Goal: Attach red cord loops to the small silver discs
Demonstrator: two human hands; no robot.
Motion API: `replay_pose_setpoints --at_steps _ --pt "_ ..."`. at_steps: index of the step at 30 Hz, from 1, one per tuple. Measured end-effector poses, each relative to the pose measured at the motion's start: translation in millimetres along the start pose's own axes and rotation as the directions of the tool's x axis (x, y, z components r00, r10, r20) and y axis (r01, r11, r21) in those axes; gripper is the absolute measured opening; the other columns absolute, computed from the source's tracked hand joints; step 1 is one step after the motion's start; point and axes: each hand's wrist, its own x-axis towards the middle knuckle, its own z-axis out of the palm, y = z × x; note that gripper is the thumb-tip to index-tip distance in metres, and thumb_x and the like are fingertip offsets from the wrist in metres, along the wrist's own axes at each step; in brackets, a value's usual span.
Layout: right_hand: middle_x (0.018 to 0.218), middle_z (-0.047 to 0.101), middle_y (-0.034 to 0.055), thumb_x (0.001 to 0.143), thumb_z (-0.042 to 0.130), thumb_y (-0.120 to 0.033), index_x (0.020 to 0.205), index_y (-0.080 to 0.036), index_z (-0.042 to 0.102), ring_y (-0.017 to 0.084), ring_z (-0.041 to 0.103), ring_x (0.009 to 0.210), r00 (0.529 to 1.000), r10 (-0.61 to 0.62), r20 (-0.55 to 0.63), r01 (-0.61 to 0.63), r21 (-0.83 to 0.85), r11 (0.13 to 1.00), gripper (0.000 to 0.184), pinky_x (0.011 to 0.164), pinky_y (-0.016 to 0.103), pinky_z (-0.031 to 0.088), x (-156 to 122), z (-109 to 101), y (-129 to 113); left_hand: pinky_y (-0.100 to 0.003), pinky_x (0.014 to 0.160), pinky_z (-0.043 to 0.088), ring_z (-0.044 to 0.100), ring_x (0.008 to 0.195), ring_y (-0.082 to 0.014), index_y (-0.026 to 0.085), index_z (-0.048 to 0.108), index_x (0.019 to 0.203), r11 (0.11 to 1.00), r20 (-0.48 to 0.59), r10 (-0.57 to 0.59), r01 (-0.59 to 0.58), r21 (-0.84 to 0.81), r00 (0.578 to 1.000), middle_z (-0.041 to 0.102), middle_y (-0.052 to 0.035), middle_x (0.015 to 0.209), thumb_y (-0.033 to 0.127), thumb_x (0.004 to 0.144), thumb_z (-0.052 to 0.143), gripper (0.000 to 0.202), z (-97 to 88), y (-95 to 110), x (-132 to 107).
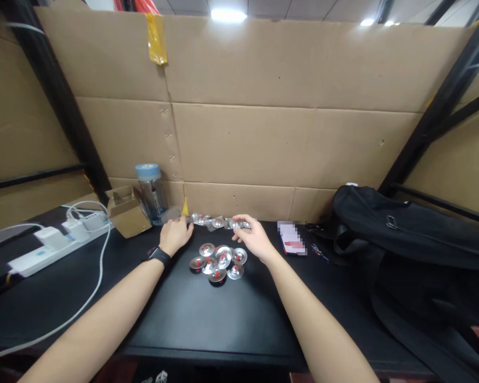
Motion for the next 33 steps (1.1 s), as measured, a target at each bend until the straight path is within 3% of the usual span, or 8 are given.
replay_pose_setpoints --at_steps 3,6,9,12,15,19,25,33 --pt "0.107 0.07 0.0076 0.082 0.069 -0.03 0.111 -0.02 0.063 0.016 0.07 0.073 1.0 0.006 0.021 -0.006 -0.02 1.0 0.032 0.063 0.028 0.051 -1 0 -1 -0.045 0.086 0.047 0.064 0.104 -0.0375 0.005 0.061 0.123 1.0 0.017 -0.01 0.01 -0.002 1.0 0.071 -0.0236 0.108 0.041 0.096 0.043 0.048 1.2 4 -3" --pt "0.11 0.069 0.0076 0.082 0.069 -0.031 0.111 -0.021 0.063 0.015 0.07 0.074 1.0 -0.002 0.026 0.002 -0.031 1.0 0.031 0.064 0.028 0.051 -1 -1 -2 -0.047 0.097 0.043 0.057 0.118 -0.036 0.009 0.057 0.131 0.991 -0.048 0.124 -0.126 -0.041 0.991 0.063 -0.0226 0.129 0.038 0.097 0.042 0.047 4.0 9 -4" --pt "0.107 0.069 0.0069 0.082 0.069 -0.031 0.111 -0.021 0.063 0.015 0.069 0.073 1.0 -0.01 0.022 0.011 -0.042 0.999 0.031 0.063 0.028 0.051 0 -2 -1 -0.045 0.109 0.034 0.045 0.136 -0.0298 0.02 0.049 0.143 0.901 -0.086 0.405 -0.413 -0.132 0.91 0.05 -0.0135 0.15 0.033 0.099 0.038 0.047 10.4 20 -3" --pt "0.098 0.069 0.0056 0.082 0.068 -0.032 0.111 -0.02 0.063 0.016 0.069 0.072 0.999 -0.016 0.029 0.018 -0.052 0.999 0.031 0.062 0.027 0.05 0 -2 0 -0.048 0.112 0.029 0.037 0.144 -0.0273 0.03 0.038 0.152 0.818 0.007 0.542 -0.525 -0.236 0.84 0.042 -0.0058 0.158 0.036 0.102 0.034 0.051 19.4 27 -1" --pt "0.092 0.069 0.004 0.082 0.068 -0.031 0.111 -0.02 0.063 0.016 0.069 0.073 0.999 -0.013 0.042 0.016 -0.068 0.998 0.031 0.063 0.027 0.05 1 -1 1 -0.049 0.11 0.031 0.04 0.141 -0.0289 0.031 0.036 0.153 0.819 0.097 0.537 -0.49 -0.297 0.838 0.048 -0.0081 0.152 0.04 0.103 0.032 0.051 24.3 27 2" --pt "0.088 0.068 0.0028 0.083 0.067 -0.029 0.113 -0.02 0.063 0.016 0.068 0.073 0.997 -0.005 0.074 0.01 -0.072 0.997 0.031 0.063 0.027 0.051 0 1 0 -0.047 0.106 0.033 0.051 0.13 -0.0308 0.027 0.046 0.146 0.832 0.039 0.512 -0.485 -0.269 0.858 0.059 -0.0139 0.137 0.045 0.1 0.041 0.05 19.7 27 2" --pt "0.106 0.068 0.0061 0.082 0.067 -0.03 0.11 -0.021 0.063 0.015 0.069 0.072 0.996 0.003 0.093 0.006 -0.095 0.995 0.03 0.057 0.025 0.05 0 0 2 -0.045 0.098 0.036 0.061 0.11 -0.031 0.021 0.062 0.121 0.884 0.04 0.438 -0.422 -0.201 0.898 0.065 -0.0152 0.12 0.045 0.096 0.052 0.037 10.1 35 -4" --pt "0.123 0.061 0.008 0.082 0.065 -0.026 0.113 -0.021 0.061 0.011 0.069 0.07 0.989 0.007 0.146 0.011 -0.127 0.992 0.032 0.058 0.024 0.051 1 -1 7 -0.048 0.098 0.033 0.059 0.116 -0.0337 0.026 0.051 0.141 0.895 0.038 0.425 -0.413 -0.168 0.905 0.061 -0.0159 0.131 0.044 0.099 0.047 0.046 8.7 39 -7"
